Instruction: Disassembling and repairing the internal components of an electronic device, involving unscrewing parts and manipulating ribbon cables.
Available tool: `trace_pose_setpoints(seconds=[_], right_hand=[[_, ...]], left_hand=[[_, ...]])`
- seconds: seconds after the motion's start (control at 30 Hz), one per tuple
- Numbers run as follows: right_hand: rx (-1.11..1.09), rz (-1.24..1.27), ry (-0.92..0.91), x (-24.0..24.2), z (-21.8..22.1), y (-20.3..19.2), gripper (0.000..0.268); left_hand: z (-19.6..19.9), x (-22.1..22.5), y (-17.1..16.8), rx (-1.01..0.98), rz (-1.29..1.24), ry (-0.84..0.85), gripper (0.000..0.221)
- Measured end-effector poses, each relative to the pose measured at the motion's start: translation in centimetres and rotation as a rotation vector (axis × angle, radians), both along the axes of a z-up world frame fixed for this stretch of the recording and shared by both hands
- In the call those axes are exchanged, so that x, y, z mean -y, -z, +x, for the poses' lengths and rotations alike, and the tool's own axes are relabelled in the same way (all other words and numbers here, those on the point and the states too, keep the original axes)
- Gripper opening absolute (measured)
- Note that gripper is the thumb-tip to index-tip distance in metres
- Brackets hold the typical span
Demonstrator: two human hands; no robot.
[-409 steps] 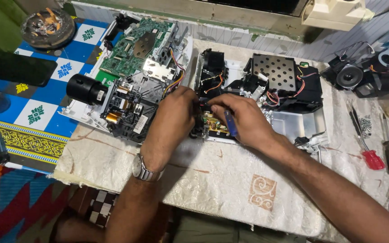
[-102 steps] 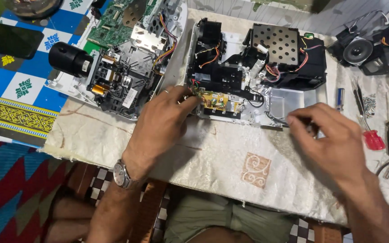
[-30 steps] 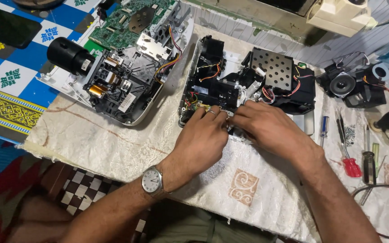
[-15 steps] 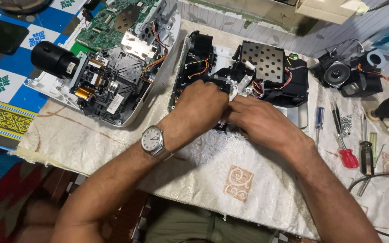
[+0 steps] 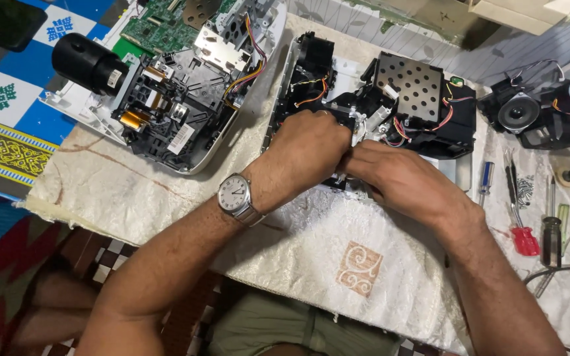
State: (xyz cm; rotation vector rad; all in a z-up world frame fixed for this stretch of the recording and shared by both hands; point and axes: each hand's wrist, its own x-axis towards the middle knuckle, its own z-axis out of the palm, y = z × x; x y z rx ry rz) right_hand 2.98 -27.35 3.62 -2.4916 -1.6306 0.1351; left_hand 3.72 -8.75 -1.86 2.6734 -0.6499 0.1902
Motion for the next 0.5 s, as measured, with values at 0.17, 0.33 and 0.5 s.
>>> trace_pose_setpoints(seconds=[0.17,0.33,0.5], right_hand=[[-0.042,0.040,0.028,0.8,0.3,1.1,0.020],[-0.188,0.161,0.049,2.2,1.3,0.7,0.018],[-0.299,-0.120,0.360,4.1,1.2,-1.0,0.033]], left_hand=[[0.2,-0.2,0.4,0.033,-0.002,0.011,0.008],[-0.2,-0.7,0.1,-0.001,0.021,0.038,0.008],[-2.1,-2.2,-4.6,-0.074,-0.039,0.093,0.023]])
